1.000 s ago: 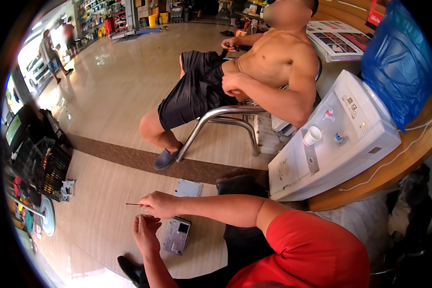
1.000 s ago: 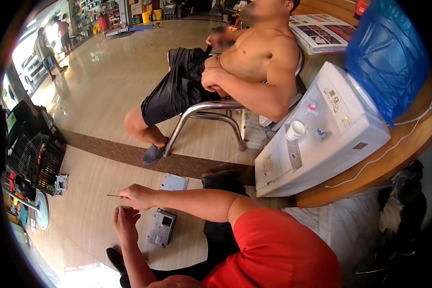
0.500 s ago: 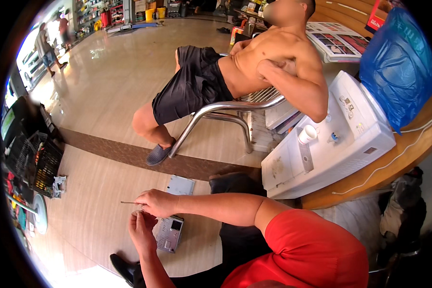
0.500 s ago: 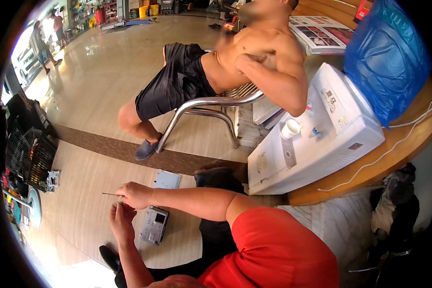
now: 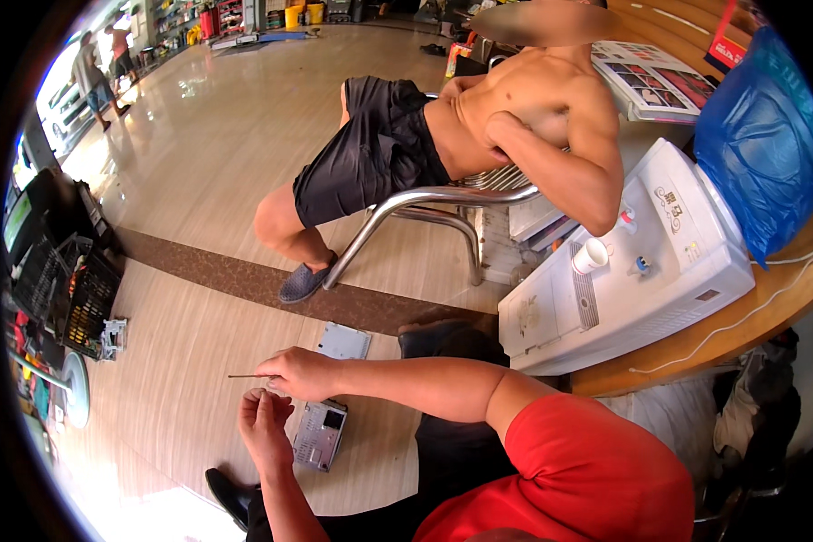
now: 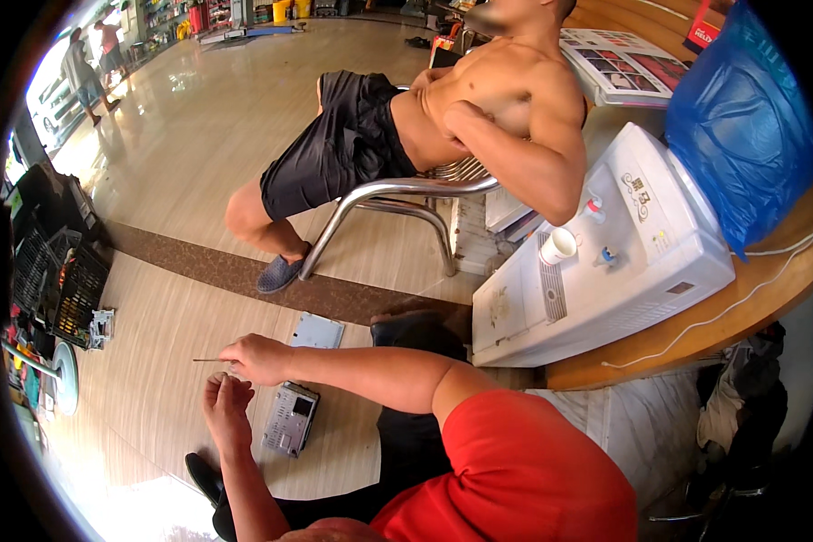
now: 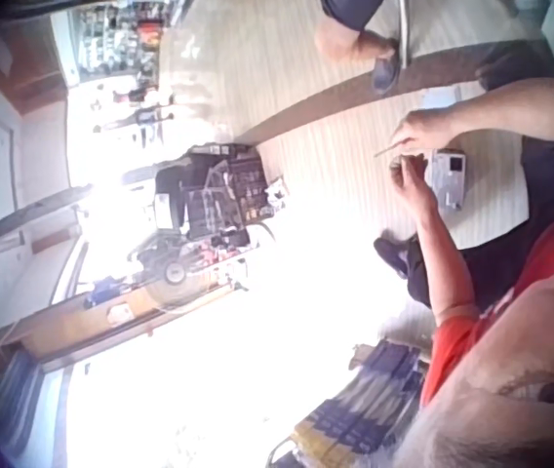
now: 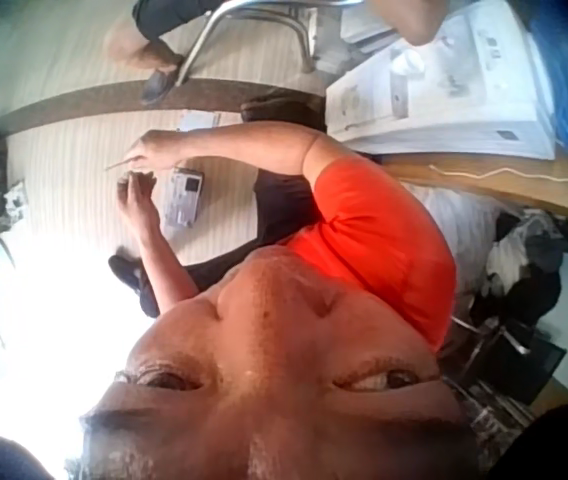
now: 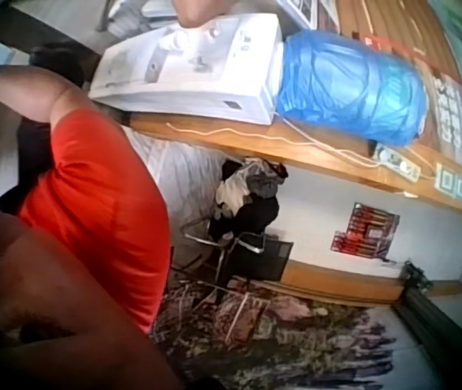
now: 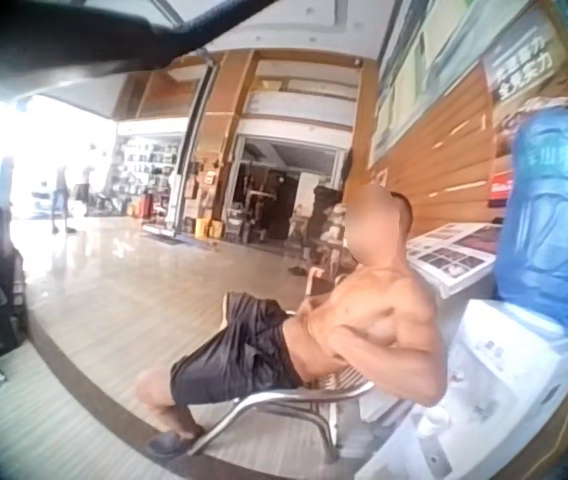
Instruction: The person handles a small electronic device by hand and using a screwdriver. They remove and replace small metal plates and screws.
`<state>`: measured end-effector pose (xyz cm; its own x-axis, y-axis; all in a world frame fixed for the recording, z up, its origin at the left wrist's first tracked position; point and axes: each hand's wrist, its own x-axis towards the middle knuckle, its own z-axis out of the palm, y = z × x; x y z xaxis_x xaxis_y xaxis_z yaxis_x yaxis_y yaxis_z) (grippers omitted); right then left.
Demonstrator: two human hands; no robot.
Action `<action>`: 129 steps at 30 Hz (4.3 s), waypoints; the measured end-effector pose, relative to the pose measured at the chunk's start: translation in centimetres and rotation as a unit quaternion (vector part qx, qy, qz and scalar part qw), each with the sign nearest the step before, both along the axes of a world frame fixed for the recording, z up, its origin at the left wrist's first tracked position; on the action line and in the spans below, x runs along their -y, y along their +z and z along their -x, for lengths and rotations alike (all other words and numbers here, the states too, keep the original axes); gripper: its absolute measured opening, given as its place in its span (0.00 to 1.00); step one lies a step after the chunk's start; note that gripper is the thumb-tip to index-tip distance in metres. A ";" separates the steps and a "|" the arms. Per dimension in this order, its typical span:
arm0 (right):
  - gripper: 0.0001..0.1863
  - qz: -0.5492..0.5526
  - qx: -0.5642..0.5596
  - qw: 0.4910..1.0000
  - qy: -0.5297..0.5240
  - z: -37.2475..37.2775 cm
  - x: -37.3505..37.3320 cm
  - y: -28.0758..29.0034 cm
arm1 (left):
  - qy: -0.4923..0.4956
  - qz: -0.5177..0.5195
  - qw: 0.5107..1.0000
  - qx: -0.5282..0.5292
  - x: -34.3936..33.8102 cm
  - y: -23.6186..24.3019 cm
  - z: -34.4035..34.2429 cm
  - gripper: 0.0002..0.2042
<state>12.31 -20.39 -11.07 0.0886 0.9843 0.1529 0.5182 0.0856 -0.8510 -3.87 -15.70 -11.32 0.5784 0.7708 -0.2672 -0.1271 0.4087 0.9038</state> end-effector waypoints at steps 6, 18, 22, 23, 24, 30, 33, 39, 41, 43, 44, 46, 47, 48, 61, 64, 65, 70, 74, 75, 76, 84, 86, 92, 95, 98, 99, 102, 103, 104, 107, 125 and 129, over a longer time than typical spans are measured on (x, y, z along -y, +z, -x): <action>0.16 -0.013 0.013 1.000 -0.003 0.3 -0.2 0.0 | -0.011 0.003 1.000 0.029 0.1 -0.4 -0.1 0.03; 0.10 0.022 -0.020 0.999 -0.017 0.6 -0.4 0.6 | 0.017 -0.044 0.999 -0.004 -0.1 -0.3 0.7 0.07; 0.09 -0.012 -0.001 1.000 -0.010 1.1 -0.6 0.1 | 0.037 -0.035 0.999 -0.001 -0.3 -0.4 1.1 0.06; 0.09 -0.027 0.001 1.000 -0.012 1.2 -0.6 0.1 | 0.041 -0.030 0.999 0.002 -0.4 -0.6 1.2 0.05; 0.09 -0.033 0.002 0.999 -0.014 1.2 -0.5 0.0 | 0.043 -0.023 0.999 0.005 -0.5 -0.9 1.3 0.05; 0.10 -0.047 0.011 0.998 -0.031 -0.1 0.5 -0.5 | 0.052 0.012 0.998 0.013 0.2 -1.5 0.4 0.04; 0.10 -0.028 -0.012 1.000 -0.004 0.4 0.2 0.9 | 0.071 0.023 0.996 0.044 -0.2 -1.6 0.6 0.05; 0.10 -0.039 -0.024 0.999 0.005 1.2 -1.3 0.0 | 0.081 0.019 0.995 0.052 -0.9 -1.2 1.6 0.03; 0.12 -0.001 -0.031 1.000 -0.002 0.4 -0.8 -0.9 | 0.088 0.047 0.994 0.033 -0.6 -1.3 0.7 0.02; 0.12 -0.005 -0.011 1.000 -0.010 0.4 -0.4 0.5 | 0.045 0.033 0.997 0.051 -1.1 -2.3 1.0 0.02; 0.12 -0.014 0.001 1.000 -0.019 -0.1 0.0 0.7 | 0.049 0.047 0.996 0.065 -0.8 -1.5 0.4 0.02; 0.11 -0.024 0.008 0.999 -0.020 0.4 -0.3 0.8 | 0.051 0.069 0.993 0.086 -0.6 -1.1 0.8 0.01; 0.11 -0.026 0.002 1.000 -0.014 0.8 -0.6 0.9 | 0.046 0.078 0.992 0.091 -0.6 -1.2 1.4 0.01; 0.11 -0.021 0.000 1.000 -0.017 1.1 -0.5 1.0 | 0.052 0.080 0.991 0.097 -0.5 -1.3 1.5 0.01; 0.10 -0.034 0.006 0.999 -0.003 1.2 -0.5 1.1 | 0.072 0.034 0.995 0.054 0.0 -1.4 1.5 0.04; 0.12 -0.058 0.023 0.998 -0.012 -0.4 0.0 -0.7 | 0.053 0.015 0.997 0.048 0.0 -1.9 0.0 0.05; 0.13 -0.052 0.016 0.998 0.001 -0.3 -0.5 -1.3 | 0.052 0.029 0.997 0.052 -0.2 -1.9 0.4 0.06; 0.12 -0.054 -0.018 0.997 0.059 1.2 -1.3 -0.6 | 0.073 0.025 0.991 0.111 -0.9 -2.0 2.1 0.03; 0.10 -0.062 -0.021 0.995 0.073 0.0 0.5 0.3 | 0.042 0.044 0.988 0.142 -0.6 -2.1 0.8 0.04; 0.10 -0.059 -0.016 0.995 0.073 0.0 0.6 -0.1 | 0.039 0.049 0.987 0.145 -0.5 -2.2 0.8 0.04; 0.09 -0.057 -0.011 0.995 0.076 0.1 0.5 -0.5 | 0.038 0.049 0.987 0.147 -0.5 -2.2 0.9 0.04; 0.09 -0.025 0.030 0.997 0.063 0.3 0.1 -0.7 | 0.094 0.063 0.987 0.117 -0.9 -1.7 1.3 0.04; 0.09 -0.031 0.020 0.998 0.046 0.2 0.1 -0.8 | 0.128 0.065 0.985 0.100 -1.4 -1.9 1.6 0.04; 0.10 -0.033 0.007 0.998 0.049 -0.1 -0.2 -0.8 | 0.124 0.050 0.980 0.145 -2.6 -2.7 2.5 0.03; 0.10 -0.028 -0.008 0.998 0.047 0.1 -0.4 -0.8 | 0.129 0.050 0.981 0.137 -2.5 -2.3 2.3 0.03; 0.10 -0.018 -0.011 0.998 0.055 0.1 -0.4 -0.2 | 0.133 0.061 0.980 0.135 -2.7 -2.0 2.5 0.04; 0.10 -0.021 -0.012 0.998 0.056 0.1 -0.5 -0.2 | 0.138 0.060 0.979 0.137 -2.8 -2.1 2.5 0.04; 0.10 -0.027 -0.015 0.998 0.060 0.2 -0.6 -0.3 | 0.148 0.063 0.977 0.141 -3.2 -2.4 2.7 0.05; 0.10 -0.028 -0.018 0.998 0.060 0.2 -0.5 -0.3 | 0.148 0.068 0.976 0.141 -3.3 -2.4 2.8 0.05; 0.10 -0.028 -0.020 0.998 0.060 0.2 -0.5 -0.2 | 0.149 0.073 0.976 0.142 -3.4 -2.4 2.9 0.06; 0.10 -0.032 -0.017 0.997 0.068 0.2 -0.6 -0.4 | 0.143 0.073 0.977 0.143 -3.6 -2.5 3.2 0.06; 0.10 -0.019 -0.021 0.997 0.076 0.5 -0.3 -0.5 | 0.136 0.091 0.977 0.138 -2.7 -2.4 2.9 0.08; 0.08 -0.029 -0.017 0.997 0.073 0.5 -0.1 -0.3 | 0.136 0.104 0.974 0.149 -2.8 -2.3 2.9 0.07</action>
<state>11.78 -20.26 -11.39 -0.0499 0.9766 0.2093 0.4682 0.2080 -0.8588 -6.73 -12.85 -13.59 0.4367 0.8531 -0.2856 -0.4991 0.4939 0.7121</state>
